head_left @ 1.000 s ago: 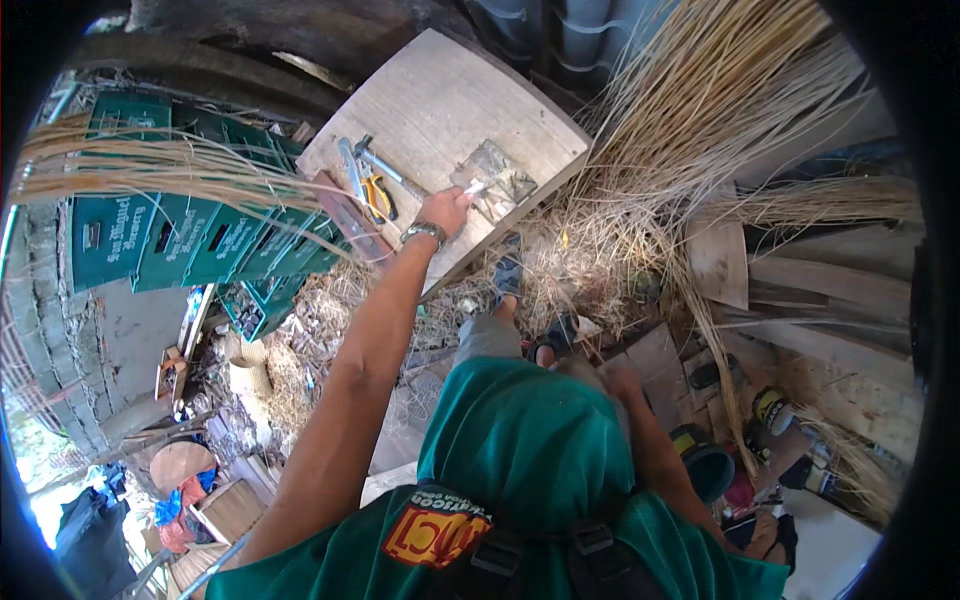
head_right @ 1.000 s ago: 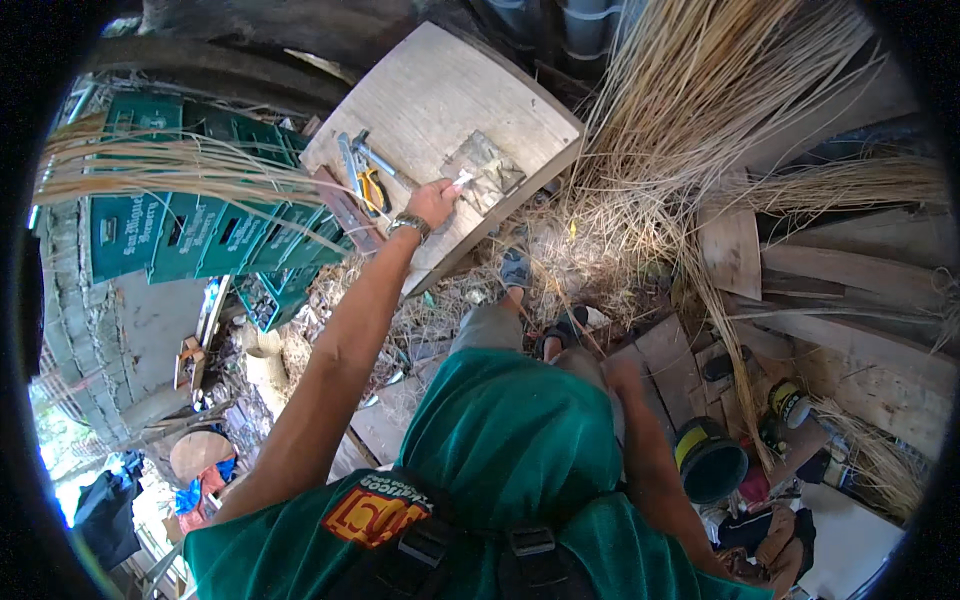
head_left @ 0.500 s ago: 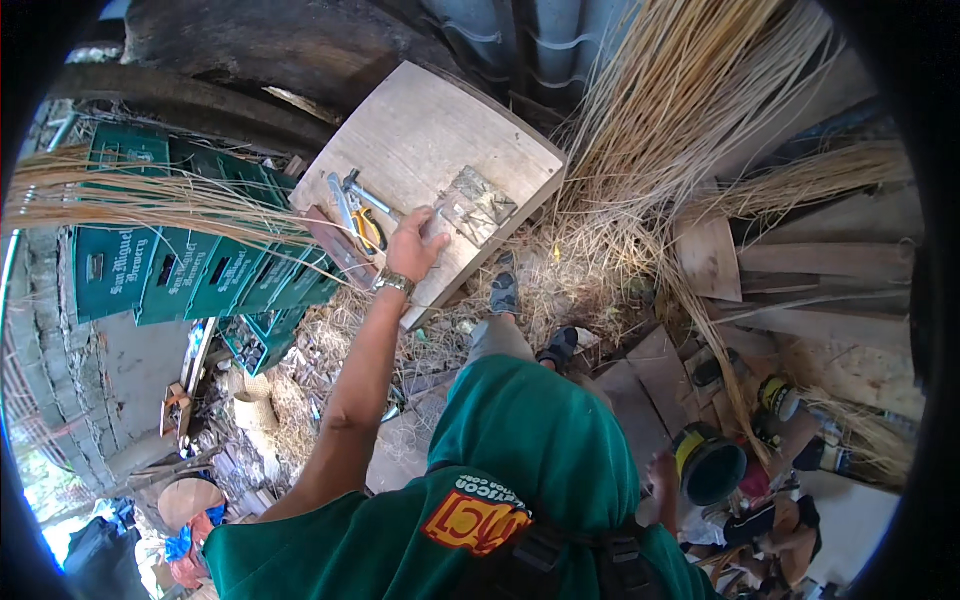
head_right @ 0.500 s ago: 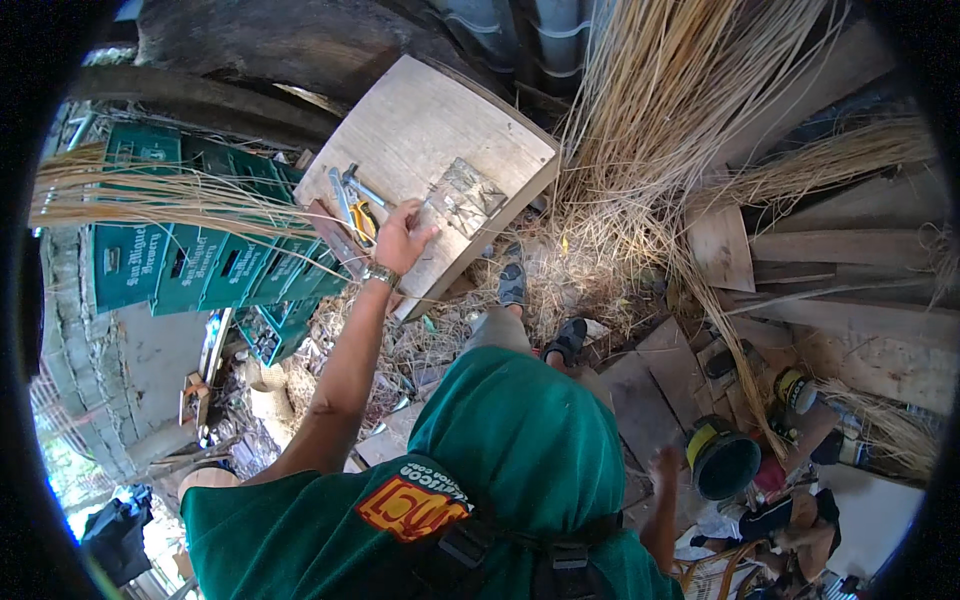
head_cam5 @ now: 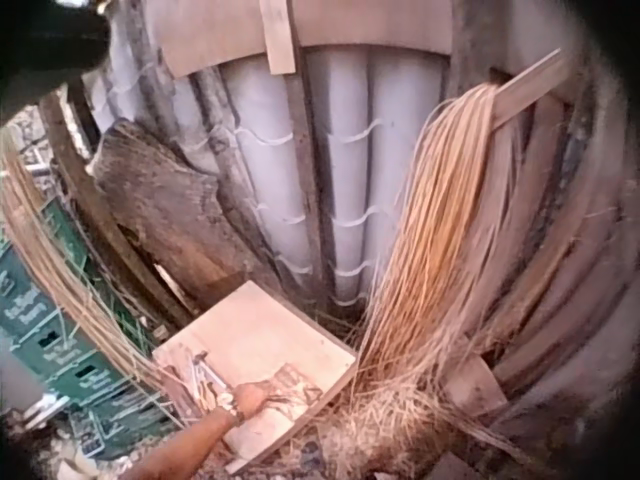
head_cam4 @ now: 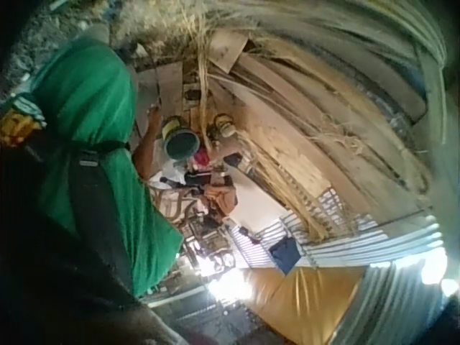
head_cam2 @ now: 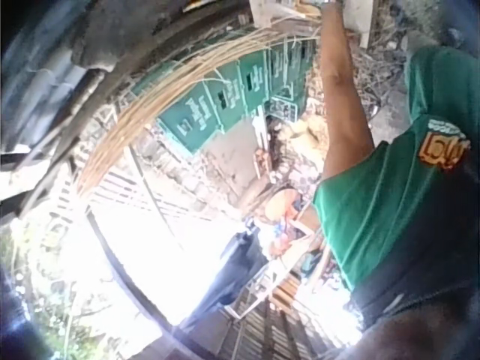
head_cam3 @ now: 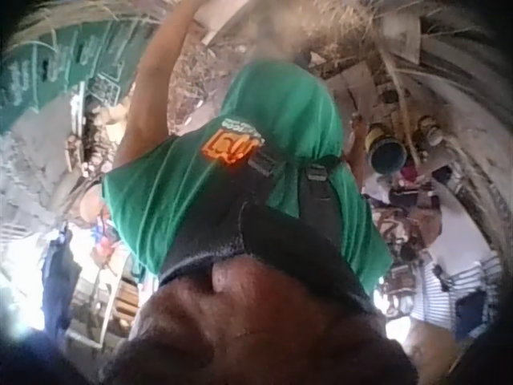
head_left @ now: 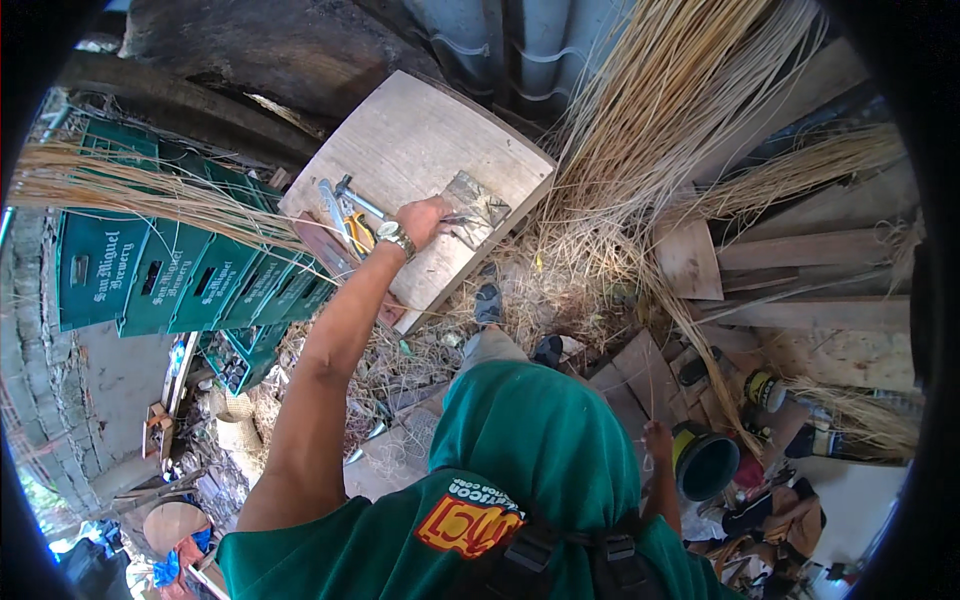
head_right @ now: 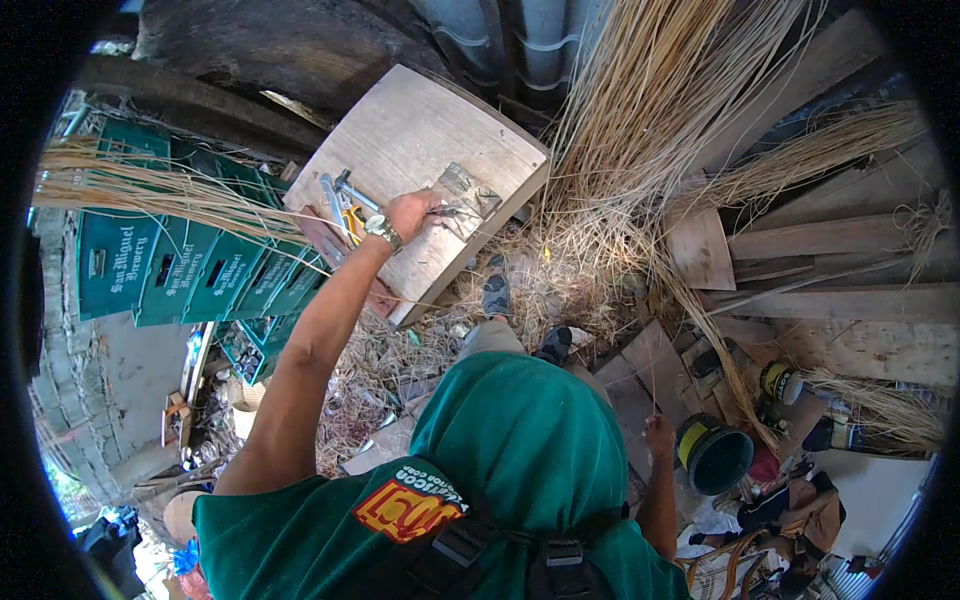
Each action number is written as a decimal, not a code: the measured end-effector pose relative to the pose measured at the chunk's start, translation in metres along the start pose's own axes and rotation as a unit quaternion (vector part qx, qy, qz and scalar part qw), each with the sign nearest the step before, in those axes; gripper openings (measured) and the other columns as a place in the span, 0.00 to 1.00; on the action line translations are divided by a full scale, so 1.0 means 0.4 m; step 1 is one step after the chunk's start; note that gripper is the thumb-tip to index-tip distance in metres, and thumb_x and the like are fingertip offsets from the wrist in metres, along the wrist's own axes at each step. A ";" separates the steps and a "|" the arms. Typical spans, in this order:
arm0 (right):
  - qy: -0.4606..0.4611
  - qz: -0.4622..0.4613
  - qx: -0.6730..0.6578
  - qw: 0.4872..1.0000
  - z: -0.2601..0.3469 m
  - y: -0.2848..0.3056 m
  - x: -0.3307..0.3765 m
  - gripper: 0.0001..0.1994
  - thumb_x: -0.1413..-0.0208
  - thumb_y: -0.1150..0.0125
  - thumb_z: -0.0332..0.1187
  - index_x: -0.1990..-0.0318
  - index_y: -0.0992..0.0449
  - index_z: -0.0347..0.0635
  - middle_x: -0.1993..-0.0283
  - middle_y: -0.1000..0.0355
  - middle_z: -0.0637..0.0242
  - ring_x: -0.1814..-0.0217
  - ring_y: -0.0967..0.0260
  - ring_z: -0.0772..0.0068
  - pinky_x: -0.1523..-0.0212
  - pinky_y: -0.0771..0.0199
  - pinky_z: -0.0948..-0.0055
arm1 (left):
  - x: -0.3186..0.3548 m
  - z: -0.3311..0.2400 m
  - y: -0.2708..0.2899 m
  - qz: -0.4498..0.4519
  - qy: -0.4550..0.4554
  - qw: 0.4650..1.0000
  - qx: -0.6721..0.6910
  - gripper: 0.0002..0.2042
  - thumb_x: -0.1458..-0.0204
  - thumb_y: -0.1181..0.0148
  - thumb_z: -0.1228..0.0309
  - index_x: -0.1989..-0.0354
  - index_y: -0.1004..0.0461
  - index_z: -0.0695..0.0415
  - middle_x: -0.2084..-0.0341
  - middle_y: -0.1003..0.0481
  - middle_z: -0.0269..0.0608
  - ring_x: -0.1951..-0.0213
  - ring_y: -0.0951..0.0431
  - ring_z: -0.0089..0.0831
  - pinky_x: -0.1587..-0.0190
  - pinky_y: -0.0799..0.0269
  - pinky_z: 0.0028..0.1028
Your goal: Splitting and preparing thin bamboo or rattan strips using a hand-held guide.
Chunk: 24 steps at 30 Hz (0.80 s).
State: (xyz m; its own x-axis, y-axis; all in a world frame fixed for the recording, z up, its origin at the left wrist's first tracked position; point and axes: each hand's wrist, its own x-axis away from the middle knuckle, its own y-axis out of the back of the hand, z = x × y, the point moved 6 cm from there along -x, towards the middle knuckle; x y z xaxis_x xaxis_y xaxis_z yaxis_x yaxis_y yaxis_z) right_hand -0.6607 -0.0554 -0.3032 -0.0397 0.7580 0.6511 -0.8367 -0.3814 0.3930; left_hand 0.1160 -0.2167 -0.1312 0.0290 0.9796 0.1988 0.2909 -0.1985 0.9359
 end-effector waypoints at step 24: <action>0.139 0.240 -0.029 0.960 1.022 -0.281 0.014 0.12 0.37 0.55 0.28 0.49 0.29 0.40 0.73 0.30 0.72 0.69 0.35 0.84 0.66 0.34 0.79 | 0.049 -0.711 0.136 -0.144 -0.180 0.910 0.345 0.15 0.49 0.39 0.58 0.60 0.24 0.57 0.63 0.24 0.50 0.63 0.23 0.44 0.62 0.27 0.38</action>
State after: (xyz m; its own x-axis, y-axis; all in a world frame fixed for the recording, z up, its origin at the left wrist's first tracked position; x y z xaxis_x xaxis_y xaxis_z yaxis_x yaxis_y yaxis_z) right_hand -0.3436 -0.2248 -0.0782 -0.5660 0.6175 0.5462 -0.7141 -0.6983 0.0495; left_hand -0.1397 -0.2171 0.0063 0.1308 0.9593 -0.2504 0.8637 0.0137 0.5038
